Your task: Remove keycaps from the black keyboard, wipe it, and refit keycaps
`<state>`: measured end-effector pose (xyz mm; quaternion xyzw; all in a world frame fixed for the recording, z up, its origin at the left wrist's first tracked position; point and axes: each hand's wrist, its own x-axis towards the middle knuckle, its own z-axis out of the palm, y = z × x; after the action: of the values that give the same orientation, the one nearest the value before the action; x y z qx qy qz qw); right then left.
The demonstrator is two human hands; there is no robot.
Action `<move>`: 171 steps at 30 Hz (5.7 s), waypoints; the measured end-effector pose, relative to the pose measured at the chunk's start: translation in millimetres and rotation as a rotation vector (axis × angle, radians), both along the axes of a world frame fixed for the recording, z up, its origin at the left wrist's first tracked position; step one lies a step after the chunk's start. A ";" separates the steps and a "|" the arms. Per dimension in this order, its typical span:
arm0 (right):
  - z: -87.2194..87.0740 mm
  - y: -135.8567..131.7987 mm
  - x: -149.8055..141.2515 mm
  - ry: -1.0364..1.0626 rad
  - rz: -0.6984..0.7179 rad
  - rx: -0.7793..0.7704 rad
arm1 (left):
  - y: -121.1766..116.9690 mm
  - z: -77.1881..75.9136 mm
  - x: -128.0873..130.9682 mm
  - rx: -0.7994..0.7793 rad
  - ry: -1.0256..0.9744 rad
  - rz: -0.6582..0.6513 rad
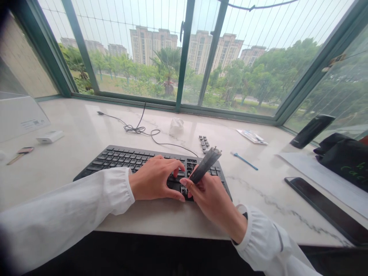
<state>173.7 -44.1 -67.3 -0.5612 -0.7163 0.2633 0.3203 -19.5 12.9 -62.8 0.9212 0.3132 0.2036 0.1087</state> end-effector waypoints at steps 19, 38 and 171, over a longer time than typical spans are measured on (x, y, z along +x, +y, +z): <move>-8.4 -10.0 -16.9 0.055 -0.141 0.020 | 2.8 -1.2 -0.8 0.036 0.016 -0.026; 3.9 -0.1 -14.0 -0.190 -0.110 0.104 | 6.5 -7.6 -4.3 0.156 0.065 -0.009; -22.1 123.0 -80.6 -0.119 0.150 0.422 | 72.8 -16.8 -61.4 0.195 -0.044 0.169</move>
<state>93.1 78.9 -89.5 -0.4416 -0.8128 0.0973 0.3672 -81.0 85.7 -79.6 0.8931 0.3660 0.2616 0.0081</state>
